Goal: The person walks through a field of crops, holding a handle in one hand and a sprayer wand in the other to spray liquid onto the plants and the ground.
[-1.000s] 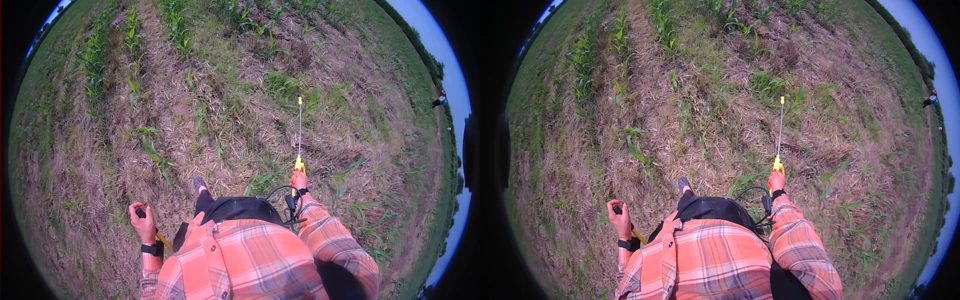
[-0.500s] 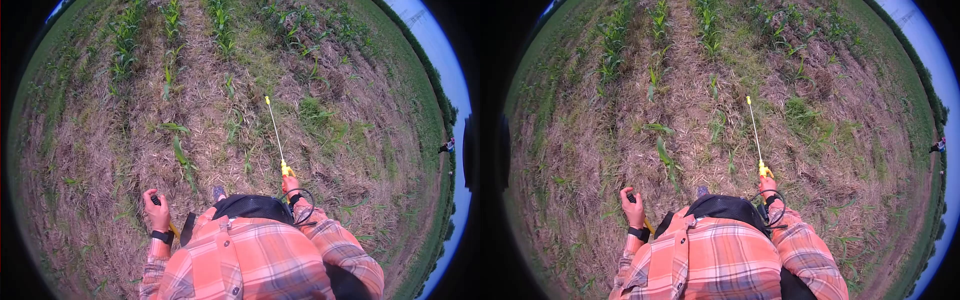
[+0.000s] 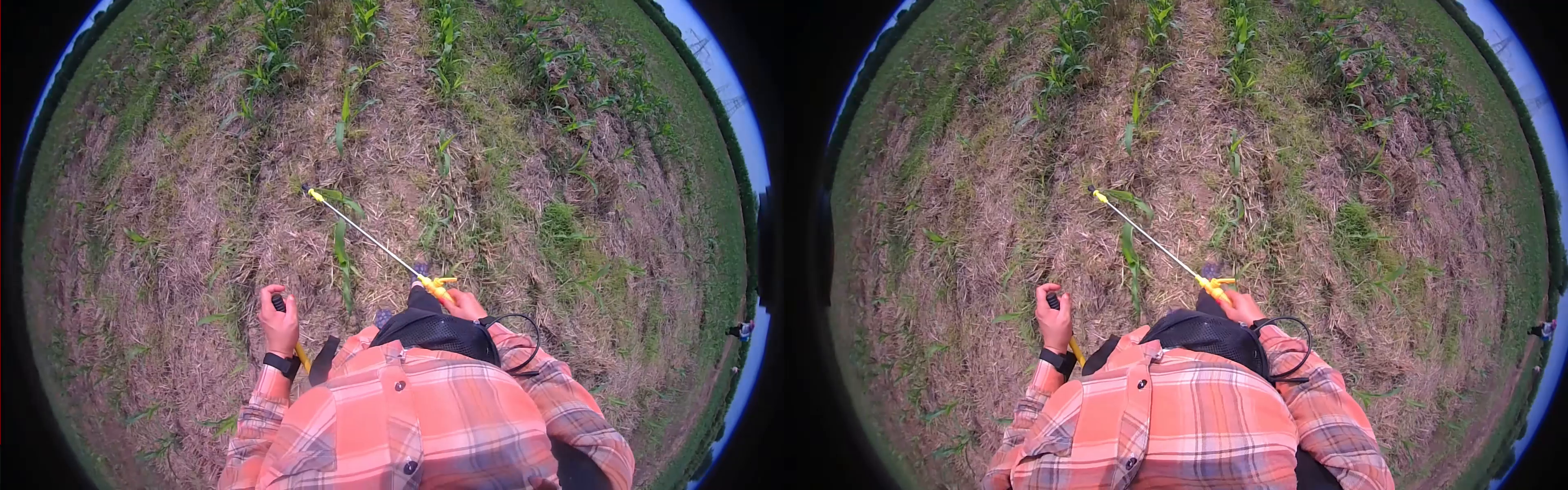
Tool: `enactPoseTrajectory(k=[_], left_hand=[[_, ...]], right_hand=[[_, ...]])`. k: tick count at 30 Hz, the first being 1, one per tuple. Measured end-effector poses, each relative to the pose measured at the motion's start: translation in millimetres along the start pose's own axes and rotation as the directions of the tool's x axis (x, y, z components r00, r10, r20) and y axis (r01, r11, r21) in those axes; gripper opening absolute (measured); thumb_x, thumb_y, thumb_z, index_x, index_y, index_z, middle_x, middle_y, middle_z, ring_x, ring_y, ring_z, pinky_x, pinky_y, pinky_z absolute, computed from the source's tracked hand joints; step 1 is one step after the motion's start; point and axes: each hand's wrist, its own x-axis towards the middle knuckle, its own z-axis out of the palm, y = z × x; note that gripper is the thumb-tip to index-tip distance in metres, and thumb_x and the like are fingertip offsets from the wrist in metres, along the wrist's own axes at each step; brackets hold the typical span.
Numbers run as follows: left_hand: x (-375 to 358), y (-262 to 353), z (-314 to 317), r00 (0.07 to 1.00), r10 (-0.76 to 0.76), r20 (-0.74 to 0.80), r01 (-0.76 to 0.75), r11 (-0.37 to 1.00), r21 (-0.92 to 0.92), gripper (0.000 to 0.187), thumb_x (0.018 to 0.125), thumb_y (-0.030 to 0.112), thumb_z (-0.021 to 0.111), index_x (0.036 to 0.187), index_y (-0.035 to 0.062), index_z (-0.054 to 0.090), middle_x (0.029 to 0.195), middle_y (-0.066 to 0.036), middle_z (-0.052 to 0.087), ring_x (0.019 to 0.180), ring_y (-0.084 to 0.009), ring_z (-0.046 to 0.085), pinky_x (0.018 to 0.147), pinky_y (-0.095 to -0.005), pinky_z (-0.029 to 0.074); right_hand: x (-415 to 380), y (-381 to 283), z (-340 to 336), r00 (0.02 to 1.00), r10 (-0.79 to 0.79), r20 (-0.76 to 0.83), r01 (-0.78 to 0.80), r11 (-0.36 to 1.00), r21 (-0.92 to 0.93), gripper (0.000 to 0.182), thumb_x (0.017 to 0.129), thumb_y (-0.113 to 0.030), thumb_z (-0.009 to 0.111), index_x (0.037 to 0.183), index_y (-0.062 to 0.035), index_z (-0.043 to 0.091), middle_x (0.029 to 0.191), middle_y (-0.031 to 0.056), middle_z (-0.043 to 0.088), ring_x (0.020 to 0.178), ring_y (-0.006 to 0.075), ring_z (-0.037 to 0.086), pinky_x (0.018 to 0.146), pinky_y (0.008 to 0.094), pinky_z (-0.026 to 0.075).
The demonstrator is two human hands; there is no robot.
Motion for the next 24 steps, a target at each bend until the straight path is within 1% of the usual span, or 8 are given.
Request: enactPoseTrajectory(k=[3, 7, 12, 16, 18, 20, 21, 24], left_hand=[[13, 7, 3, 0.997, 0.032, -0.069, -0.032, 0.999, 0.009, 0.015, 0.074, 0.003, 0.053, 0.088, 0.0052, 0.047, 0.060, -0.002, 0.046, 0.053, -0.0109, 0.045, 0.051, -0.0251, 0.038], [37, 17, 18, 0.996, -0.043, -0.076, 0.042, 0.999, -0.018, 0.016, 0.074, 0.003, 0.053, 0.088, 0.0052, 0.047, 0.060, -0.002, 0.046, 0.052, -0.0109, 0.044, 0.051, -0.0254, 0.038], [87, 40, 59, 0.989, 0.101, -0.106, -0.085, 0.986, 0.145, 0.015, 0.075, 0.004, 0.053, 0.088, 0.0056, 0.047, 0.059, -0.001, 0.045, 0.051, -0.0120, 0.044, 0.049, -0.0268, 0.037], [127, 61, 102, 0.987, 0.161, -0.023, -0.159, 0.984, 0.077, 0.013, 0.075, 0.005, 0.054, 0.086, 0.0055, 0.047, 0.059, -0.002, 0.043, 0.051, -0.0118, 0.041, 0.048, -0.0266, 0.035], [143, 72, 120, 0.990, 0.137, 0.022, -0.138, 0.990, 0.026, 0.013, 0.075, 0.005, 0.054, 0.086, 0.0051, 0.047, 0.058, -0.001, 0.043, 0.050, -0.0107, 0.041, 0.047, -0.0254, 0.035], [157, 79, 137, 0.987, 0.149, 0.066, -0.151, 0.988, 0.022, 0.013, 0.075, 0.004, 0.054, 0.086, 0.0050, 0.047, 0.058, -0.001, 0.043, 0.050, -0.0095, 0.041, 0.047, -0.0247, 0.034], [161, 79, 145, 0.985, 0.151, 0.077, -0.153, 0.988, 0.016, 0.013, 0.075, 0.004, 0.054, 0.086, 0.0050, 0.047, 0.058, -0.001, 0.043, 0.050, -0.0095, 0.041, 0.047, -0.0247, 0.034], [173, 81, 160, 0.983, 0.152, 0.099, -0.153, 0.988, 0.005, 0.013, 0.075, 0.004, 0.054, 0.086, 0.0052, 0.047, 0.058, 0.000, 0.042, 0.050, -0.0091, 0.040, 0.046, -0.0249, 0.033]], right_hand=[[24, -24, -14, 0.994, 0.005, 0.105, -0.008, 0.999, 0.032, 0.031, 0.077, -0.032, 0.054, 0.092, -0.0041, 0.057, 0.069, 0.0164, 0.058, 0.064, 0.0266, 0.058, 0.057, 0.0358, 0.043], [70, 3, -14, 0.997, -0.043, 0.060, 0.038, 0.996, 0.081, 0.033, 0.078, -0.033, 0.054, 0.092, -0.0034, 0.057, 0.067, 0.0150, 0.058, 0.063, 0.0234, 0.058, 0.057, 0.0351, 0.043], [119, 52, -36, 0.995, 0.041, -0.091, -0.026, 0.987, 0.158, 0.030, 0.078, -0.035, 0.055, 0.084, -0.0057, 0.059, 0.059, 0.0064, 0.056, 0.053, 0.0142, 0.053, 0.049, 0.0297, 0.041], [137, 85, -58, 0.944, 0.190, -0.270, -0.099, 0.943, 0.318, 0.025, 0.079, -0.029, 0.055, 0.076, -0.0045, 0.058, 0.054, 0.0020, 0.054, 0.047, 0.0090, 0.050, 0.044, 0.0244, 0.039], [138, 97, -72, 0.923, 0.284, -0.259, -0.144, 0.881, 0.451, 0.025, 0.081, -0.028, 0.053, 0.075, -0.0048, 0.055, 0.052, 0.0007, 0.051, 0.042, 0.0083, 0.047, 0.039, 0.0243, 0.037], [145, 111, -86, 0.837, 0.508, -0.204, -0.271, 0.708, 0.652, 0.024, 0.082, -0.029, 0.051, 0.074, -0.0071, 0.053, 0.050, -0.0009, 0.048, 0.036, 0.0078, 0.041, 0.033, 0.0240, 0.032], [148, 117, -90, 0.807, 0.547, -0.222, -0.249, 0.656, 0.712, 0.024, 0.083, -0.030, 0.050, 0.073, -0.0087, 0.050, 0.049, -0.0017, 0.045, 0.032, 0.0075, 0.037, 0.030, 0.0234, 0.028], [154, 133, -108, 0.709, 0.662, -0.243, -0.206, 0.524, 0.826, 0.025, 0.083, -0.031, 0.050, 0.072, -0.0088, 0.050, 0.050, -0.0011, 0.045, 0.033, 0.0076, 0.037, 0.030, 0.0232, 0.030]])
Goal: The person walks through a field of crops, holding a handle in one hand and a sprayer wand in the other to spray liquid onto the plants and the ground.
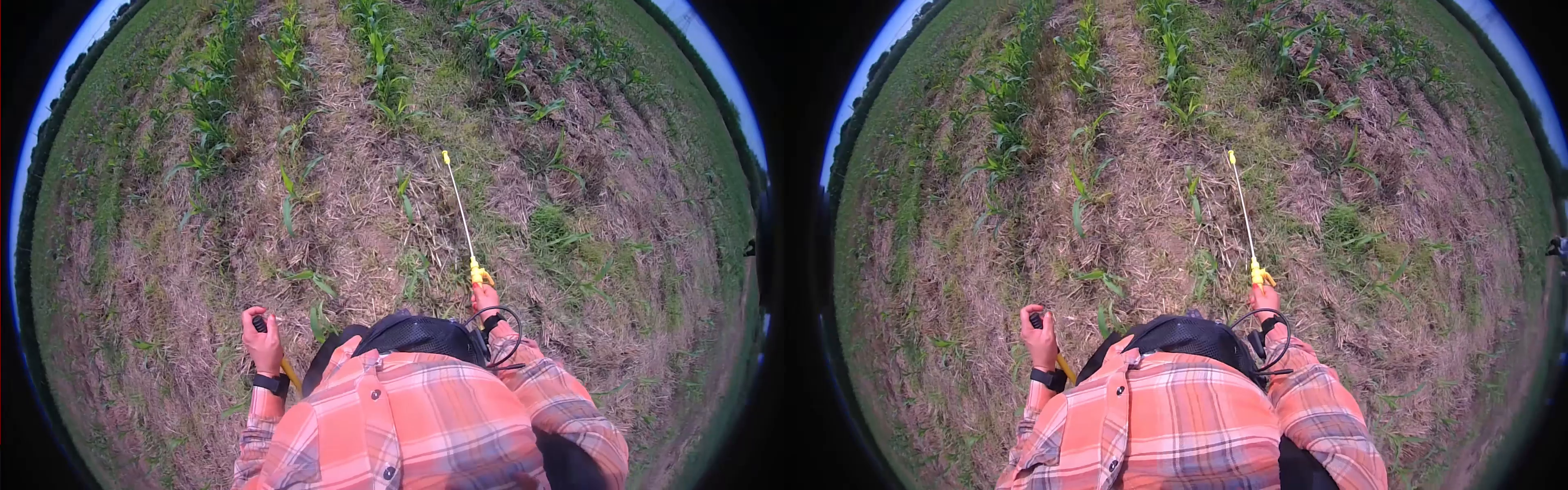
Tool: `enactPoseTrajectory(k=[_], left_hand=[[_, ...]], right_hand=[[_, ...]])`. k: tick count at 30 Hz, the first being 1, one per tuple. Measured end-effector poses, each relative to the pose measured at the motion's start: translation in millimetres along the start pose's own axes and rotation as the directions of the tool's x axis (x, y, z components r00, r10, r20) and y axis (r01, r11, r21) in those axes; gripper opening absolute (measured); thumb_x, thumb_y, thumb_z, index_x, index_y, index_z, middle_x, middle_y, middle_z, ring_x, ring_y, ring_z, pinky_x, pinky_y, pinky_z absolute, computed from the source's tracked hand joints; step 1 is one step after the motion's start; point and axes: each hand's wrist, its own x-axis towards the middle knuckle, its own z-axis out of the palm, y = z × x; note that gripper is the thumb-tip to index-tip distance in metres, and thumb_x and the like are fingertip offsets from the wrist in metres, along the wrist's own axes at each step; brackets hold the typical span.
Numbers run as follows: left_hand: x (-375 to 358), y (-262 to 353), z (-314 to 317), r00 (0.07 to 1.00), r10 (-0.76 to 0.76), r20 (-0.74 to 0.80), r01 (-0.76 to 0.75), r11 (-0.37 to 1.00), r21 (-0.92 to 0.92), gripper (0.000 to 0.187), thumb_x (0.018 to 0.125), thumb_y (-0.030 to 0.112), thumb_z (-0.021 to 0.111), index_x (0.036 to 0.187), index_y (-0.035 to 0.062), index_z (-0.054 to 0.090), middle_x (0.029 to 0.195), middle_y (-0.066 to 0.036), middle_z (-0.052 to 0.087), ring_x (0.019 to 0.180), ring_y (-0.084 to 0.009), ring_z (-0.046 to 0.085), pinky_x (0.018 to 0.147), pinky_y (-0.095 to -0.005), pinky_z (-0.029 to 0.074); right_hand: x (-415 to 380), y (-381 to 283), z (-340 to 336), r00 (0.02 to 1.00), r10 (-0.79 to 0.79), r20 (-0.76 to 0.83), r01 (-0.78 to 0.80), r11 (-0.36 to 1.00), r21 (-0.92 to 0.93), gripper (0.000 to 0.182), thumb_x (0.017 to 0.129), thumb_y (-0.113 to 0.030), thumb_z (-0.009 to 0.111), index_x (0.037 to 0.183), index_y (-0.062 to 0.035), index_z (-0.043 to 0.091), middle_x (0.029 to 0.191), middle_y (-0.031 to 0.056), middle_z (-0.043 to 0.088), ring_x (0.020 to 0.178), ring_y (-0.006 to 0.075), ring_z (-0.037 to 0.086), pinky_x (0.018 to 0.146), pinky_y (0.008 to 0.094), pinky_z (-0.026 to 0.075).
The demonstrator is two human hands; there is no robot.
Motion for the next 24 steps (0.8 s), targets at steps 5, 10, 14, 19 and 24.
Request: enactPoseTrajectory(k=[5, 10, 14, 19, 24], left_hand=[[24, -17, 6, 1.000, -0.018, 0.000, 0.018, 0.999, 0.030, 0.012, 0.076, 0.004, 0.053, 0.085, 0.0056, 0.046, 0.059, 0.002, 0.040, 0.051, -0.0086, 0.037, 0.047, -0.0238, 0.033], [67, -26, 18, 1.000, -0.006, 0.009, 0.006, 1.000, -0.029, 0.011, 0.077, 0.006, 0.053, 0.085, 0.0061, 0.046, 0.060, 0.002, 0.039, 0.051, -0.0070, 0.035, 0.046, -0.0224, 0.029], [111, -42, 16, 0.995, 0.091, -0.033, -0.091, 0.996, 0.018, 0.011, 0.076, 0.005, 0.054, 0.084, 0.0056, 0.047, 0.057, 0.001, 0.040, 0.050, -0.0090, 0.037, 0.047, -0.0247, 0.033], [151, -79, 2, 0.999, -0.035, -0.023, 0.033, 0.996, -0.079, 0.011, 0.076, 0.005, 0.054, 0.084, 0.0057, 0.047, 0.056, 0.002, 0.040, 0.049, -0.0081, 0.037, 0.046, -0.0243, 0.032], [178, -98, -12, 0.995, -0.086, -0.051, 0.080, 0.991, -0.105, 0.012, 0.076, 0.005, 0.054, 0.084, 0.0059, 0.047, 0.056, 0.002, 0.040, 0.048, -0.0070, 0.037, 0.045, -0.0237, 0.032]], right_hand=[[26, -14, -13, 0.982, 0.040, -0.186, -0.015, 0.990, 0.138, 0.029, 0.082, -0.033, 0.050, 0.069, -0.0075, 0.048, 0.049, 0.0000, 0.044, 0.033, 0.0085, 0.037, 0.029, 0.0242, 0.030], [46, -32, -6, 0.960, 0.109, -0.256, -0.048, 0.972, 0.231, 0.032, 0.083, -0.033, 0.048, 0.064, -0.0070, 0.043, 0.047, 0.0005, 0.041, 0.032, 0.0104, 0.037, 0.028, 0.0255, 0.030], [53, -47, 28, 0.933, 0.044, -0.356, 0.010, 0.989, 0.149, 0.032, 0.083, -0.032, 0.048, 0.064, -0.0063, 0.045, 0.047, 0.0027, 0.043, 0.032, 0.0118, 0.039, 0.028, 0.0262, 0.031], [68, -62, 93, 0.947, 0.074, -0.313, -0.037, 0.992, 0.125, 0.027, 0.080, -0.030, 0.052, 0.068, -0.0061, 0.049, 0.047, 0.0025, 0.044, 0.032, 0.0126, 0.040, 0.028, 0.0270, 0.031], [81, -84, 166, 0.984, 0.057, -0.168, -0.057, 0.998, 0.005, 0.024, 0.082, -0.029, 0.049, 0.070, -0.0076, 0.047, 0.049, 0.0006, 0.044, 0.034, 0.0100, 0.038, 0.028, 0.0253, 0.031]])
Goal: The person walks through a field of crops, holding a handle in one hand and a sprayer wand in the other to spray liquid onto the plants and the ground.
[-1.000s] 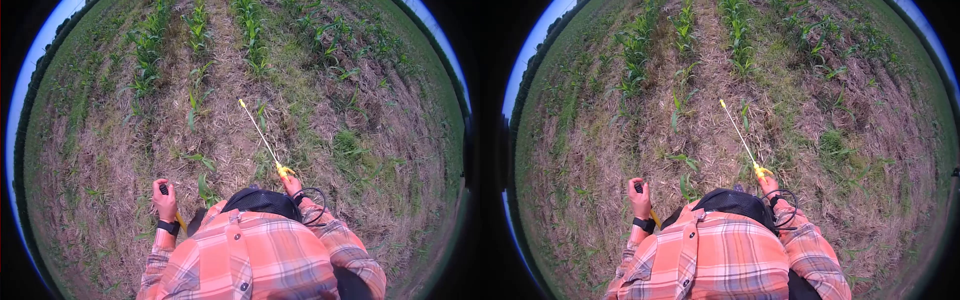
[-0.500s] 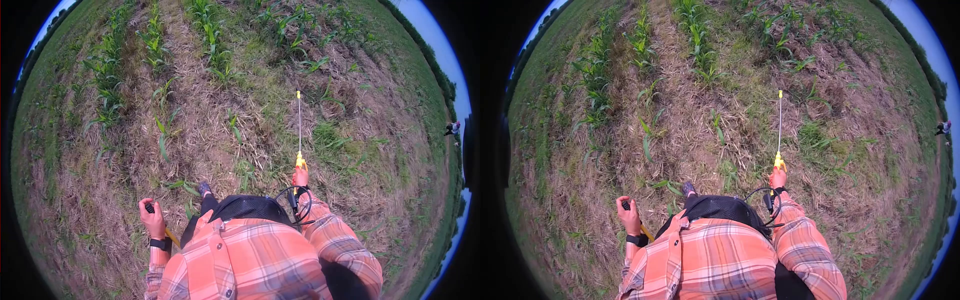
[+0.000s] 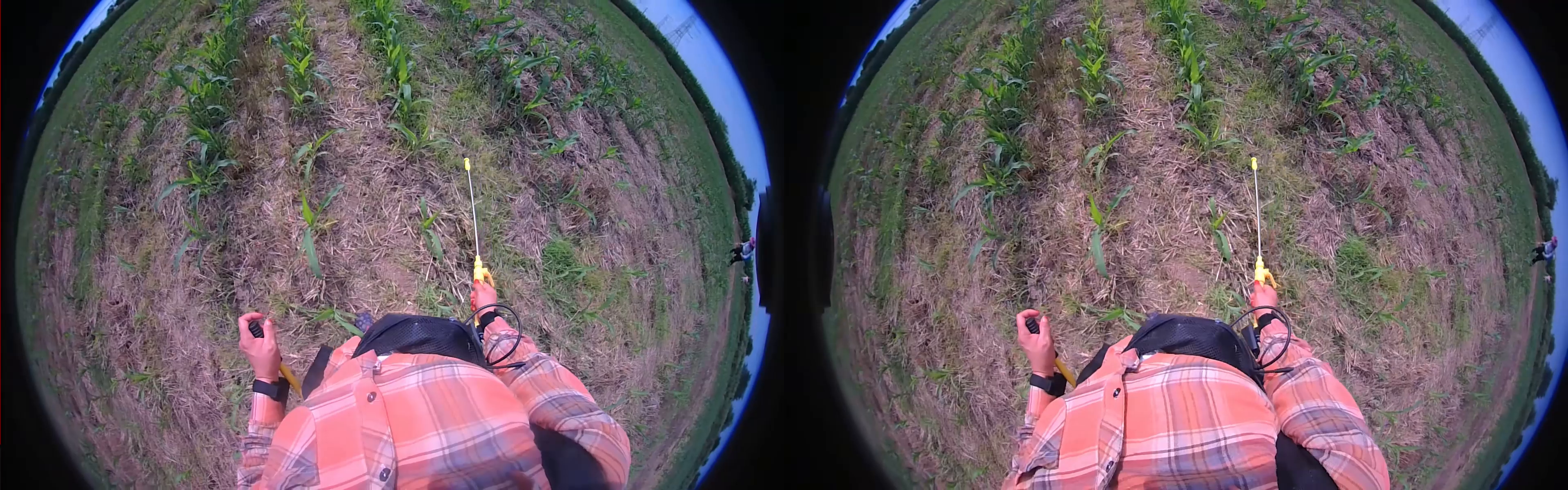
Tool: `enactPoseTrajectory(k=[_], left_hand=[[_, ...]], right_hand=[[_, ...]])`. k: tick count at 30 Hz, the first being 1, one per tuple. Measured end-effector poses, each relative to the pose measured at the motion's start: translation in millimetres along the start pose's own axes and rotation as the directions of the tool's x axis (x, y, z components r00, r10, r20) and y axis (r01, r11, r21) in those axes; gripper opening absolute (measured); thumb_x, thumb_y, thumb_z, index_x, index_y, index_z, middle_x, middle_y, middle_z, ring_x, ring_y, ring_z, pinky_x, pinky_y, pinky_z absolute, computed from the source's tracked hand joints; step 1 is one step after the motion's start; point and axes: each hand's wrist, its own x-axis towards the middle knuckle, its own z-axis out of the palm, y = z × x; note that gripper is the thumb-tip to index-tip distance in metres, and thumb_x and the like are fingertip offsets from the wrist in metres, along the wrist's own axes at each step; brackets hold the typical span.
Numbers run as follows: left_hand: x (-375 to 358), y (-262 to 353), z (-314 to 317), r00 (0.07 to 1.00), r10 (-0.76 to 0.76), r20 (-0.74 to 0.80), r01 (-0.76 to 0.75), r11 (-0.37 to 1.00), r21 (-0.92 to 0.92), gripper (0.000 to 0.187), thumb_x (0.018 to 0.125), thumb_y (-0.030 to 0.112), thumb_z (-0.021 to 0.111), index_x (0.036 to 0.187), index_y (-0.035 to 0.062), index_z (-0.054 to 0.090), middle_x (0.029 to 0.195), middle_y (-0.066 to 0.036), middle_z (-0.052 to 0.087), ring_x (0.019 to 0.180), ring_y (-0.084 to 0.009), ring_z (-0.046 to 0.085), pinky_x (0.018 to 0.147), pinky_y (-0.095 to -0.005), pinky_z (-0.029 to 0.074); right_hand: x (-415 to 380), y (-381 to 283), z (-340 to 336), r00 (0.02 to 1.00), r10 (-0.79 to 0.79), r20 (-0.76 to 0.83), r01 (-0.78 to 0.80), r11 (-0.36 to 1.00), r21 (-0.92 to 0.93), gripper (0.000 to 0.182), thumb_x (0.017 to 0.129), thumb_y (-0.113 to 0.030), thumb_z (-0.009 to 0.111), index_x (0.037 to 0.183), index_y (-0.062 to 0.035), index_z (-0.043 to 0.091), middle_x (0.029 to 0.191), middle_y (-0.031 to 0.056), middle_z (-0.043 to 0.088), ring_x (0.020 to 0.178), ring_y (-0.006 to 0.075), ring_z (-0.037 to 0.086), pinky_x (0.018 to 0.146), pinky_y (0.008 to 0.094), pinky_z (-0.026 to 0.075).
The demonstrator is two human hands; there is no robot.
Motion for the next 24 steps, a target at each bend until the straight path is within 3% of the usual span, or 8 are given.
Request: enactPoseTrajectory(k=[4, 7, 8, 12, 14, 15, 22, 24], left_hand=[[22, 1, -6, 0.998, 0.044, -0.033, -0.044, 0.999, 0.021, 0.012, 0.075, 0.005, 0.054, 0.084, 0.0058, 0.047, 0.056, 0.002, 0.039, 0.048, -0.0072, 0.037, 0.045, -0.0237, 0.032], [33, -2, -6, 0.999, 0.031, -0.028, -0.031, 0.999, 0.028, 0.012, 0.075, 0.004, 0.054, 0.084, 0.0055, 0.046, 0.057, 0.002, 0.040, 0.049, -0.0078, 0.037, 0.045, -0.0239, 0.032], [37, -3, -7, 0.999, 0.030, -0.026, -0.029, 0.999, 0.039, 0.012, 0.075, 0.004, 0.054, 0.084, 0.0053, 0.046, 0.058, 0.001, 0.040, 0.049, -0.0080, 0.038, 0.046, -0.0239, 0.033], [52, -6, -2, 0.998, 0.057, -0.031, -0.055, 0.997, 0.048, 0.012, 0.075, 0.004, 0.054, 0.084, 0.0049, 0.046, 0.059, 0.001, 0.041, 0.050, -0.0086, 0.038, 0.046, -0.0242, 0.033], [60, -11, 2, 0.998, 0.063, -0.027, -0.062, 0.997, 0.035, 0.011, 0.075, 0.003, 0.054, 0.084, 0.0050, 0.046, 0.059, 0.001, 0.041, 0.050, -0.0079, 0.038, 0.046, -0.0236, 0.033], [64, -9, 4, 0.998, 0.064, -0.028, -0.063, 0.997, 0.036, 0.011, 0.075, 0.003, 0.054, 0.084, 0.0050, 0.046, 0.059, 0.001, 0.041, 0.050, -0.0079, 0.038, 0.046, -0.0236, 0.033], [88, 2, 22, 0.999, 0.013, -0.043, -0.012, 1.000, 0.008, 0.011, 0.076, 0.003, 0.053, 0.084, 0.0059, 0.046, 0.058, 0.003, 0.039, 0.050, -0.0057, 0.035, 0.046, -0.0218, 0.030], [97, 9, 30, 0.996, 0.053, -0.071, -0.052, 0.999, 0.017, 0.011, 0.076, 0.003, 0.053, 0.084, 0.0060, 0.046, 0.058, 0.004, 0.038, 0.050, -0.0056, 0.034, 0.045, -0.0218, 0.029]], right_hand=[[-17, -29, 43, 0.983, -0.031, 0.181, 0.049, 0.994, -0.094, 0.023, 0.083, -0.029, 0.048, 0.074, -0.0087, 0.047, 0.052, -0.0005, 0.045, 0.033, 0.0085, 0.037, 0.029, 0.0238, 0.030], [-14, -30, 69, 0.958, -0.120, 0.259, 0.196, 0.937, -0.289, 0.031, 0.080, -0.035, 0.052, 0.076, -0.0040, 0.056, 0.058, 0.0041, 0.055, 0.047, 0.0134, 0.052, 0.043, 0.0286, 0.039], [-8, -25, 80, 0.911, -0.257, 0.323, 0.362, 0.875, -0.323, 0.024, 0.082, -0.030, 0.050, 0.074, -0.0077, 0.051, 0.052, -0.0009, 0.046, 0.035, 0.0088, 0.040, 0.032, 0.0244, 0.030], [-16, -37, 108, 0.839, -0.343, 0.422, 0.518, 0.741, -0.428, 0.026, 0.081, -0.030, 0.052, 0.077, -0.0050, 0.055, 0.055, 0.0013, 0.051, 0.044, 0.0096, 0.047, 0.041, 0.0260, 0.036], [-20, -51, 117, 0.768, -0.359, 0.531, 0.613, 0.654, -0.443, 0.028, 0.080, -0.031, 0.052, 0.082, -0.0038, 0.057, 0.062, 0.0073, 0.057, 0.055, 0.0157, 0.054, 0.051, 0.0297, 0.042], [-35, -73, 119, 0.754, -0.373, 0.541, 0.640, 0.604, -0.475, 0.030, 0.080, -0.032, 0.053, 0.089, -0.0043, 0.058, 0.070, 0.0127, 0.060, 0.066, 0.0234, 0.058, 0.061, 0.0340, 0.044], [-17, -110, 147, 0.642, -0.201, 0.740, 0.690, 0.573, -0.443, 0.032, 0.079, -0.033, 0.052, 0.091, -0.0041, 0.057, 0.075, 0.0173, 0.058, 0.072, 0.0314, 0.057, 0.063, 0.0371, 0.043], [5, -109, 153, 0.592, -0.275, 0.757, 0.732, 0.576, -0.363, 0.032, 0.079, -0.034, 0.051, 0.090, -0.0041, 0.057, 0.073, 0.0175, 0.058, 0.071, 0.0325, 0.057, 0.062, 0.0381, 0.042]])
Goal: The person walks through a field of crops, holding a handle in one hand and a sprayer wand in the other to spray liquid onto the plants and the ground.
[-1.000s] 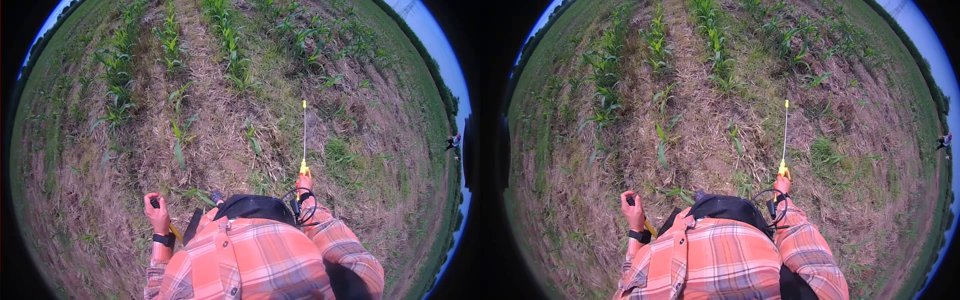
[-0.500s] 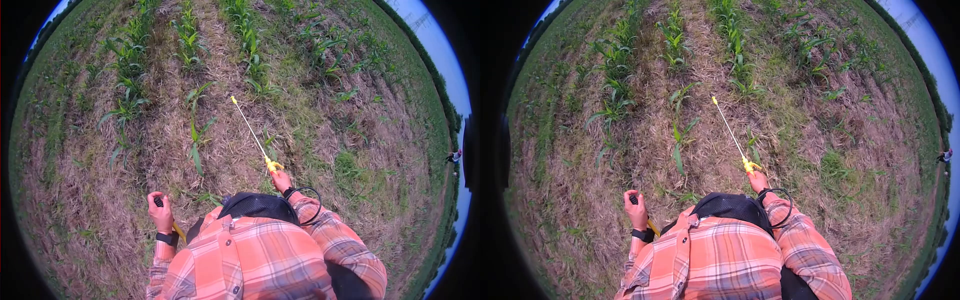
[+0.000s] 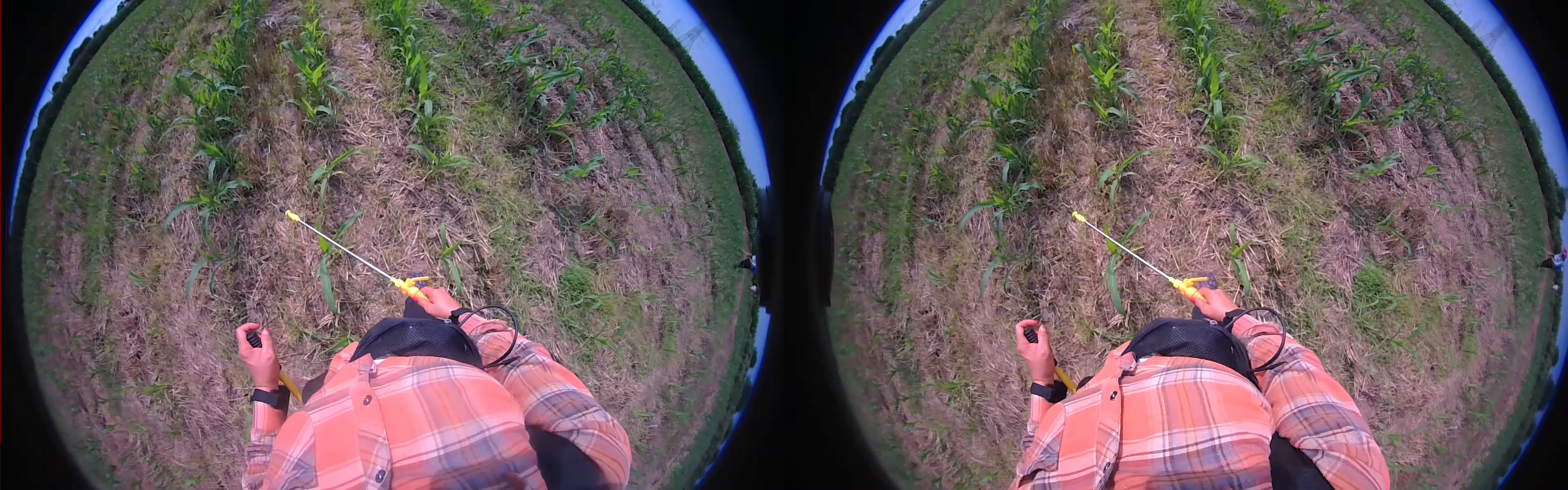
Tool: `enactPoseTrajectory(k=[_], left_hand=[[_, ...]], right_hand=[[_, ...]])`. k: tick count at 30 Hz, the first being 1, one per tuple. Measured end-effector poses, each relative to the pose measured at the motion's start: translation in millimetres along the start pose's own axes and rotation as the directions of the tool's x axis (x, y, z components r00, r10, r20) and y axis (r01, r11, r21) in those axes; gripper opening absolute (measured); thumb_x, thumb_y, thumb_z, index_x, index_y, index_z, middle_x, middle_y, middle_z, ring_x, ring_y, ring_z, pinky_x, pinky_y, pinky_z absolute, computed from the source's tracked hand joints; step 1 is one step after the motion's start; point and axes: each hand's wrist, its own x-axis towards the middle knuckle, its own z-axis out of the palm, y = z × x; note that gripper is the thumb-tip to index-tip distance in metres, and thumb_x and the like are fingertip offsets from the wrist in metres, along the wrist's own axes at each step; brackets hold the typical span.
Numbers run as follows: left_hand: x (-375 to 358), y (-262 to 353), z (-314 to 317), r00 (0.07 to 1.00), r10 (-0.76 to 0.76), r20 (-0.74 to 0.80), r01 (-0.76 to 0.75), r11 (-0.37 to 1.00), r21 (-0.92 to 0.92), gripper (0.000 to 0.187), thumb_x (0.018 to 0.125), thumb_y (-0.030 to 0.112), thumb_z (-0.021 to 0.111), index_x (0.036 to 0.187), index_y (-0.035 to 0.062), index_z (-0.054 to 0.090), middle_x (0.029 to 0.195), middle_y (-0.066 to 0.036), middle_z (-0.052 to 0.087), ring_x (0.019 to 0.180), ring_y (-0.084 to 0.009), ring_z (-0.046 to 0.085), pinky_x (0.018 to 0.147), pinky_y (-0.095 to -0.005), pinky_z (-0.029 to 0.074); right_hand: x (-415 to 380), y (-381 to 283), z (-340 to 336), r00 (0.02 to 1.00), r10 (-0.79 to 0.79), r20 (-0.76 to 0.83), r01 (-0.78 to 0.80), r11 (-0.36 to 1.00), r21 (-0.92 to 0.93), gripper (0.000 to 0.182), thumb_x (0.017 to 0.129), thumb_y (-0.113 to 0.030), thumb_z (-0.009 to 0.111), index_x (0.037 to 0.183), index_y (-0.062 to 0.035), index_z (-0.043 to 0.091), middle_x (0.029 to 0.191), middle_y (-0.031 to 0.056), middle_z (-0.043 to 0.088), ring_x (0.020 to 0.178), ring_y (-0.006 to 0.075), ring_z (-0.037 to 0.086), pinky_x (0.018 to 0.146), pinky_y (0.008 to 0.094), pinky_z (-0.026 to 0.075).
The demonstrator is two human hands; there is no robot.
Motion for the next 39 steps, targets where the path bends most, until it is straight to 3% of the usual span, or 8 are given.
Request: enactPoseTrajectory(k=[3, 12, 16, 17, 20, 24, 32, 39], left_hand=[[15, 12, 18, 0.999, -0.051, 0.017, 0.051, 0.998, 0.049, 0.011, 0.076, 0.003, 0.053, 0.083, 0.0061, 0.046, 0.059, 0.004, 0.036, 0.050, -0.0061, 0.032, 0.045, -0.0227, 0.028], [58, 64, 85, 0.998, 0.035, 0.059, -0.040, 0.995, 0.087, 0.010, 0.076, 0.004, 0.053, 0.082, 0.0054, 0.046, 0.060, 0.003, 0.039, 0.052, -0.0069, 0.035, 0.047, -0.0230, 0.031], [72, 72, 110, 0.995, 0.046, 0.092, -0.054, 0.995, 0.085, 0.010, 0.075, 0.004, 0.053, 0.082, 0.0052, 0.046, 0.061, 0.002, 0.040, 0.053, -0.0071, 0.036, 0.048, -0.0230, 0.032], [75, 77, 115, 0.993, 0.048, 0.105, -0.058, 0.994, 0.088, 0.010, 0.075, 0.003, 0.053, 0.082, 0.0050, 0.046, 0.062, 0.002, 0.041, 0.053, -0.0073, 0.037, 0.049, -0.0230, 0.033], [85, 85, 131, 0.992, 0.056, 0.117, -0.068, 0.993, 0.098, 0.011, 0.075, 0.003, 0.054, 0.082, 0.0047, 0.046, 0.063, 0.001, 0.042, 0.053, -0.0079, 0.038, 0.049, -0.0233, 0.033], [99, 103, 154, 0.991, 0.059, 0.118, -0.071, 0.992, 0.102, 0.011, 0.074, 0.003, 0.054, 0.082, 0.0046, 0.046, 0.062, 0.000, 0.041, 0.053, -0.0088, 0.038, 0.049, -0.0239, 0.034], [123, 109, 172, 0.990, 0.068, 0.127, -0.087, 0.985, 0.146, 0.011, 0.074, 0.003, 0.054, 0.083, 0.0047, 0.046, 0.061, 0.000, 0.041, 0.053, -0.0095, 0.038, 0.050, -0.0242, 0.034], [171, 94, 184, 0.992, -0.006, 0.124, -0.008, 0.994, 0.110, 0.011, 0.074, 0.003, 0.054, 0.083, 0.0046, 0.047, 0.060, 0.000, 0.042, 0.053, -0.0094, 0.039, 0.050, -0.0245, 0.034]], right_hand=[[22, 4, -24, 0.992, 0.105, 0.072, -0.103, 0.994, -0.032, 0.033, 0.078, -0.034, 0.052, 0.090, -0.0040, 0.057, 0.073, 0.0178, 0.058, 0.071, 0.0323, 0.057, 0.062, 0.0383, 0.043], [52, 59, -79, 0.936, 0.207, -0.285, -0.174, 0.975, 0.137, 0.032, 0.077, -0.033, 0.053, 0.086, -0.0027, 0.057, 0.073, 0.0175, 0.058, 0.071, 0.0307, 0.057, 0.063, 0.0372, 0.042], [60, 87, -104, 0.866, 0.275, -0.418, -0.194, 0.954, 0.227, 0.027, 0.080, -0.031, 0.052, 0.081, -0.0038, 0.057, 0.059, 0.0063, 0.056, 0.052, 0.0161, 0.053, 0.049, 0.0300, 0.041], [57, 92, -113, 0.841, 0.393, -0.371, -0.252, 0.893, 0.373, 0.025, 0.081, -0.028, 0.052, 0.079, -0.0045, 0.057, 0.055, 0.0012, 0.053, 0.045, 0.0096, 0.048, 0.043, 0.0266, 0.037], [68, 136, -121, 0.793, 0.473, -0.384, -0.226, 0.813, 0.536, 0.022, 0.083, -0.029, 0.049, 0.080, -0.0075, 0.053, 0.053, -0.0014, 0.049, 0.038, 0.0085, 0.042, 0.034, 0.0239, 0.033], [64, 125, -163, 0.689, 0.672, -0.272, -0.231, 0.559, 0.796, 0.026, 0.084, -0.031, 0.048, 0.072, -0.0083, 0.048, 0.050, -0.0009, 0.044, 0.035, 0.0081, 0.039, 0.030, 0.0235, 0.030], [81, 157, -198, 0.523, 0.781, -0.342, -0.091, 0.450, 0.888, 0.033, 0.083, -0.033, 0.048, 0.065, -0.0067, 0.042, 0.045, 0.0014, 0.041, 0.030, 0.0109, 0.036, 0.027, 0.0256, 0.029], [119, 131, -205, 0.443, 0.822, -0.358, -0.064, 0.427, 0.902, 0.020, 0.079, -0.022, 0.048, 0.067, -0.0059, 0.046, 0.046, 0.0019, 0.041, 0.030, 0.0113, 0.036, 0.027, 0.0258, 0.029]])
